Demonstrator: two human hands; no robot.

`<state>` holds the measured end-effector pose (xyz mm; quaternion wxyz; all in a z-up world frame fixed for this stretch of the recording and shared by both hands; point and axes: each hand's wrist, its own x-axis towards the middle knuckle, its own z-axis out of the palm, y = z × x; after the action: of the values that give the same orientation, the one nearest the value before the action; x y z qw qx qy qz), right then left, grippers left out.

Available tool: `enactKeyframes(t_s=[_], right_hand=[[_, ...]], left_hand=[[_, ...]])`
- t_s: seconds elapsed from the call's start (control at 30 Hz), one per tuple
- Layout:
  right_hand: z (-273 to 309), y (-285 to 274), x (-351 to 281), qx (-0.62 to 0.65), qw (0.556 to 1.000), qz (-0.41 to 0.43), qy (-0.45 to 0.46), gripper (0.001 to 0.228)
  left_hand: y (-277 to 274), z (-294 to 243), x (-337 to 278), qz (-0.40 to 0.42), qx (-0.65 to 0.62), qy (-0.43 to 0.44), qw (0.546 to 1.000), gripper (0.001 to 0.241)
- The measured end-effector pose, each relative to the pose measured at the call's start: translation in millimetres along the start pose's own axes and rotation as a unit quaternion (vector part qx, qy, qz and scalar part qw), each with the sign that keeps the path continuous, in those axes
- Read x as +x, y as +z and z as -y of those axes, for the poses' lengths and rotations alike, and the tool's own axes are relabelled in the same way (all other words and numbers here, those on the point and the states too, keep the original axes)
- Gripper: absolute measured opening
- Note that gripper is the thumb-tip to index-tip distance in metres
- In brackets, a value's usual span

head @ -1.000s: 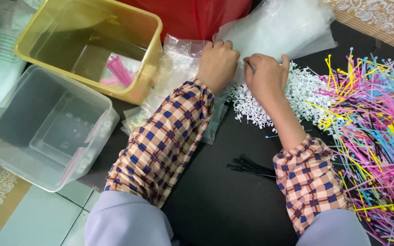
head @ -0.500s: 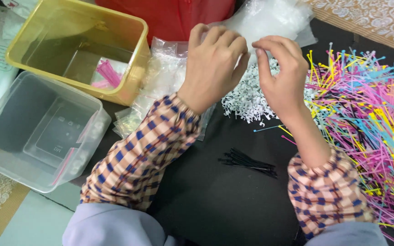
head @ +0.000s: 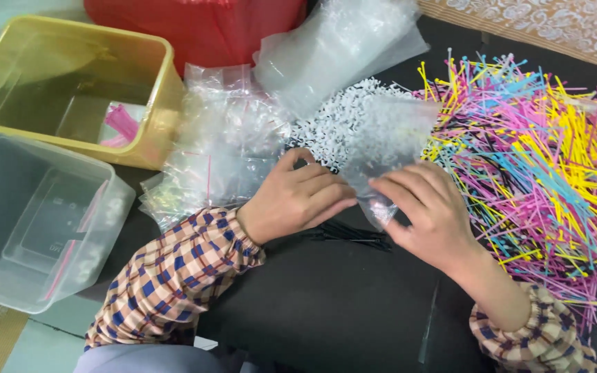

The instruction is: Sorting black cable ties from a multicolored pile and placing them into a small plastic bag.

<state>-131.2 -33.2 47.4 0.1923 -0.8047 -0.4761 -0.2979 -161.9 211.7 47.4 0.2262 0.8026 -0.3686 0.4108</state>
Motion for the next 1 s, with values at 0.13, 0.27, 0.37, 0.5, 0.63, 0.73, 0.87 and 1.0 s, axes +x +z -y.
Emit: enactKeyframes(t_s=[0.13, 0.27, 0.37, 0.5, 0.63, 0.73, 0.87, 1.0], right_hand=[[-20.4, -6.2, -21.7, -0.033, 0.999, 0.009, 0.029, 0.014], [-34.3, -23.4, -23.8, 0.034, 0.985, 0.101, 0.134, 0.016], [-35.0, -36.9, -14.7, 0.146, 0.951, 0.168, 0.214, 0.018], [-42.0, -52.2, -13.1, 0.283, 0.882, 0.204, 0.318, 0.011], [-71.3, -60.8, -39.3, 0.338, 0.832, 0.2, 0.391, 0.016], [-76.9, -60.1, -48.2, 0.388, 0.804, 0.162, 0.421, 0.017], [-69.7, -40.1, -51.8, 0.454, 0.771, 0.079, 0.439, 0.013], [-58.8, -4.7, -57.3, 0.502, 0.718, -0.04, 0.48, 0.014]], left_hand=[[8.8, 0.5, -11.7, 0.004, -0.069, -0.055, 0.996, 0.017], [18.2, 9.7, -27.8, -0.039, -0.199, -0.206, 0.957, 0.012], [15.8, 13.5, -29.0, -0.092, -0.277, -0.297, 0.909, 0.012], [12.2, 26.8, -36.0, -0.149, -0.303, -0.363, 0.869, 0.018], [13.1, 33.3, -37.8, -0.175, -0.31, -0.398, 0.845, 0.021], [17.8, 37.1, -43.3, -0.177, -0.28, -0.417, 0.846, 0.023], [17.2, 31.7, -36.8, -0.206, -0.131, -0.412, 0.878, 0.018], [16.0, 25.3, -39.6, -0.254, -0.084, -0.288, 0.92, 0.014]])
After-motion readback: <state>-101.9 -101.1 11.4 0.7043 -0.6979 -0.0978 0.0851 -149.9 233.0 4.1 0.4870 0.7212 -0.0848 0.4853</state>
